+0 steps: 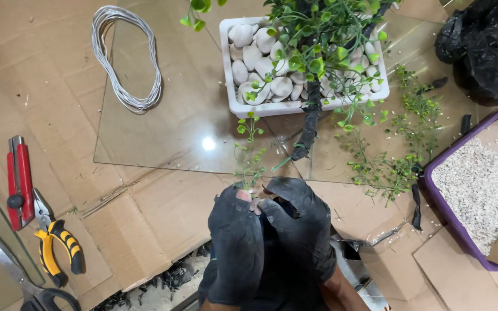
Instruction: The person arranges artificial green vines and leaves into a white rectangular planter filled with white stones. They pick up individual vine segments from the table, insert them into the planter, and adjust their positions to create a dense arrangement.
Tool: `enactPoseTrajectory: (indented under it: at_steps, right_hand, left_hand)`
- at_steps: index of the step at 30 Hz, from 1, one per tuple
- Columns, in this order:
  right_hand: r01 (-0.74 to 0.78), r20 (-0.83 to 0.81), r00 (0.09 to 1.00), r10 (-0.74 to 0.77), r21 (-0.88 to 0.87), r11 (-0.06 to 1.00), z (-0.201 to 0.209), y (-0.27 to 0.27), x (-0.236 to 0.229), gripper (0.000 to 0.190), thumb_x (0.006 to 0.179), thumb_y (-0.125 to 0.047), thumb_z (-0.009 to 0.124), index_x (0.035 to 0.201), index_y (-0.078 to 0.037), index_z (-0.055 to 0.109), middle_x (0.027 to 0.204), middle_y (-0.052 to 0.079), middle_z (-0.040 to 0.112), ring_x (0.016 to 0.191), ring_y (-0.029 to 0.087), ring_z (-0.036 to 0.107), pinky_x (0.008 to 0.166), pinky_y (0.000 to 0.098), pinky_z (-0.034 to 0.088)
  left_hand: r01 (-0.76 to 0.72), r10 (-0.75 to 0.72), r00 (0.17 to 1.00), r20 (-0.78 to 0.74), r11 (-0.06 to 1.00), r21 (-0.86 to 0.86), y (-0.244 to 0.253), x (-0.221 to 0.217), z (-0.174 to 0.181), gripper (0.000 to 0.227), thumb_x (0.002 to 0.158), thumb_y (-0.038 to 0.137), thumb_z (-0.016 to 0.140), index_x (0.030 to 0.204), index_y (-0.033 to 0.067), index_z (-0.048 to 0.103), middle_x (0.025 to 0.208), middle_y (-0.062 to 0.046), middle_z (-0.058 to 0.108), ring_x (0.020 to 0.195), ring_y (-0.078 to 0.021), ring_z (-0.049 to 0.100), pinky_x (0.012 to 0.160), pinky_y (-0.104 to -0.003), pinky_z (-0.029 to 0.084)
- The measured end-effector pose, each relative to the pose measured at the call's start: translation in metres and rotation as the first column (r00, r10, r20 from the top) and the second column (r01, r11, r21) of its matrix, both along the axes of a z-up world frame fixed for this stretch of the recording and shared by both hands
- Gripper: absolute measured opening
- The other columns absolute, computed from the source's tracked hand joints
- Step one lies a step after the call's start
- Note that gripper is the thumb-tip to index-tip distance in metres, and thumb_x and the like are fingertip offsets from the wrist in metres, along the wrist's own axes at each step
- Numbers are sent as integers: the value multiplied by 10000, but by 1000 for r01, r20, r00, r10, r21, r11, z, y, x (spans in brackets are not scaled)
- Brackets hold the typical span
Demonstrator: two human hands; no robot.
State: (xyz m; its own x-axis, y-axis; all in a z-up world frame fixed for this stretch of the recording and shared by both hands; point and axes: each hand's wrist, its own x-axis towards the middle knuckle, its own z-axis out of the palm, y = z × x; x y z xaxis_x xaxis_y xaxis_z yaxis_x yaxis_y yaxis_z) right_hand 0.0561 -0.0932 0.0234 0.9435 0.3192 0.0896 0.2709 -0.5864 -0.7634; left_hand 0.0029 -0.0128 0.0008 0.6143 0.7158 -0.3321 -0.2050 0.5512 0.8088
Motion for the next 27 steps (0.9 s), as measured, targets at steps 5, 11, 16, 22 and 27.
enactPoseTrajectory:
  at_steps: [5, 11, 16, 22, 27]
  right_hand:
    - [31, 2, 1000, -31, 69, 997, 3, 10, -4, 165, 801, -178, 802, 959, -134, 791, 960, 10, 782, 867, 169, 770, 778, 317, 592]
    - [-5, 168, 986, -8, 80, 997, 5, 11, -6, 30, 829, -122, 779, 852, -104, 779, 871, 45, 732, 790, 204, 736, 729, 346, 562]
    - [-160, 283, 950, 132, 77, 984, 31, 16, -6, 202, 933, -126, 719, 737, -140, 671, 758, 12, 584, 688, 185, 591, 634, 340, 453]
    - [-225, 416, 887, 200, 13, 974, 9, 6, 7, 183, 996, -157, 623, 842, -103, 706, 830, 70, 647, 749, 286, 611, 680, 423, 486]
    - [-257, 392, 891, 230, 18, 966, 11, 0, 27, 141, 1011, -145, 578, 961, -89, 698, 951, 85, 662, 857, 302, 642, 764, 424, 508]
  left_hand:
    - [26, 8, 980, -200, 985, 168, -6, 0, -10, 306, 1019, 160, 551, 717, 162, 498, 758, 32, 443, 707, -124, 433, 663, -349, 429]
    - [17, -4, 992, -125, 995, 99, -6, -2, -8, 291, 996, 145, 563, 708, 136, 522, 738, 5, 480, 697, -144, 469, 668, -351, 442]
    - [20, -16, 998, -61, 999, 50, -8, 0, -4, 280, 979, 134, 573, 701, 116, 540, 723, -15, 507, 689, -160, 496, 671, -353, 451]
    - [36, -35, 998, 43, 999, -15, -7, 7, 2, 266, 955, 119, 585, 692, 89, 563, 704, -42, 542, 678, -181, 532, 676, -356, 464]
    - [58, -49, 990, 130, 996, -64, -2, 15, 5, 256, 938, 108, 594, 685, 68, 580, 689, -63, 569, 670, -197, 558, 680, -358, 473]
